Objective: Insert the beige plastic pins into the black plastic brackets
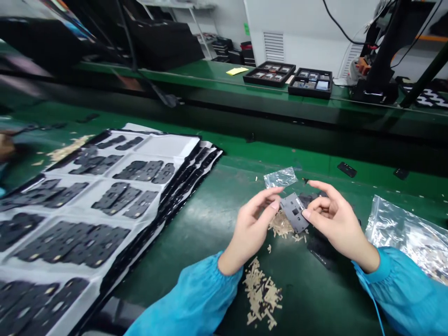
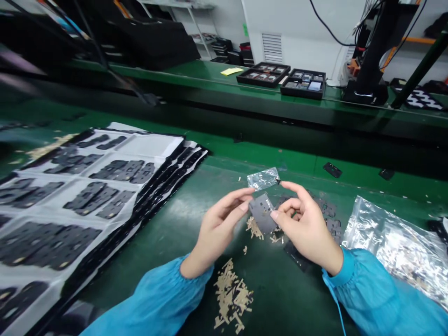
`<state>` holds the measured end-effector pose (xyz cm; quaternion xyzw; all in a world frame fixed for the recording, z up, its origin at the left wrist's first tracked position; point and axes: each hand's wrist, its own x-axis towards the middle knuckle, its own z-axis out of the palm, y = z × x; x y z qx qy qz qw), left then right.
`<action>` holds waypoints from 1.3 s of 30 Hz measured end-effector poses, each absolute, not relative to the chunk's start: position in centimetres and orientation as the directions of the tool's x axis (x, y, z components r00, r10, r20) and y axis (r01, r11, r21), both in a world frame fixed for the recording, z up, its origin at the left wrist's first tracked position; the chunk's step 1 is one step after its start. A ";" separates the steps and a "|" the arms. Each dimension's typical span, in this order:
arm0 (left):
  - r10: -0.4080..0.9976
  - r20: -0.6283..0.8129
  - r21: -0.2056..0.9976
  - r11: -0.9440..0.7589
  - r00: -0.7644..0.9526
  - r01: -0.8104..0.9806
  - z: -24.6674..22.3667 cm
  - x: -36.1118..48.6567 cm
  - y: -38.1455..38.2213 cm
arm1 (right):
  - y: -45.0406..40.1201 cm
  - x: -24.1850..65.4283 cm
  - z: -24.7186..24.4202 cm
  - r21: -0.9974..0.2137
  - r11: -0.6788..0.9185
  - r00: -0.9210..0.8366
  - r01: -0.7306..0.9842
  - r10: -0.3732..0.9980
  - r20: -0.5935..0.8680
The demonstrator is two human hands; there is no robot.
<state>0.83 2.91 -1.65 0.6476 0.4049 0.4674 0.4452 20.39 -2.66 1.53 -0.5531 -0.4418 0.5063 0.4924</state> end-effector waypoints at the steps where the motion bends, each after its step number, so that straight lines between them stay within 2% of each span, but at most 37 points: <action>1: 0.952 0.144 0.985 -0.163 0.271 0.051 -1.5 0.8 2.9 | -2.7 20.4 1.5 -0.992 -0.127 0.089 0.015 0.988 -0.125; 3: 0.930 -0.011 0.999 0.022 0.368 -0.026 -0.9 0.8 2.9 | -2.7 20.5 1.4 -0.990 -0.126 0.063 0.056 0.990 -0.123; 6: 0.862 -0.154 0.973 0.219 0.482 -0.080 -0.2 0.9 2.9 | -2.7 20.7 1.1 -0.988 -0.108 0.055 0.107 0.993 -0.102; 11: 0.695 -0.291 0.919 0.395 0.658 -0.012 -0.1 1.1 2.4 | -2.6 20.6 0.4 -0.977 -0.076 0.094 0.198 0.994 -0.058; 14: 0.630 -0.310 0.927 0.367 0.712 0.079 -0.4 1.4 2.2 | -2.6 20.6 0.2 -0.975 -0.040 0.099 0.220 0.995 -0.019; 17: 0.732 -0.282 0.945 0.325 0.620 0.046 -0.6 1.5 2.4 | -2.5 20.9 0.2 -0.973 -0.005 0.155 0.229 0.987 0.031; 20: 0.789 -0.275 0.939 0.344 0.549 -0.023 -0.5 1.4 2.6 | -2.5 21.1 0.3 -0.974 -0.009 0.105 0.227 0.994 0.015; 26: 0.648 -0.346 0.868 0.495 0.679 -0.030 -0.5 1.7 1.8 | -2.7 21.0 0.7 -0.974 0.059 0.026 0.217 0.998 0.066; 33: 0.818 -0.274 0.945 0.327 0.506 -0.018 -0.7 1.5 2.1 | -2.6 21.1 1.7 -0.951 -0.024 0.178 0.309 0.983 0.033; 39: 0.916 -0.194 0.976 0.217 0.352 -0.027 -0.5 1.2 1.9 | -3.2 20.7 2.1 -0.926 -0.093 0.145 0.366 0.989 -0.042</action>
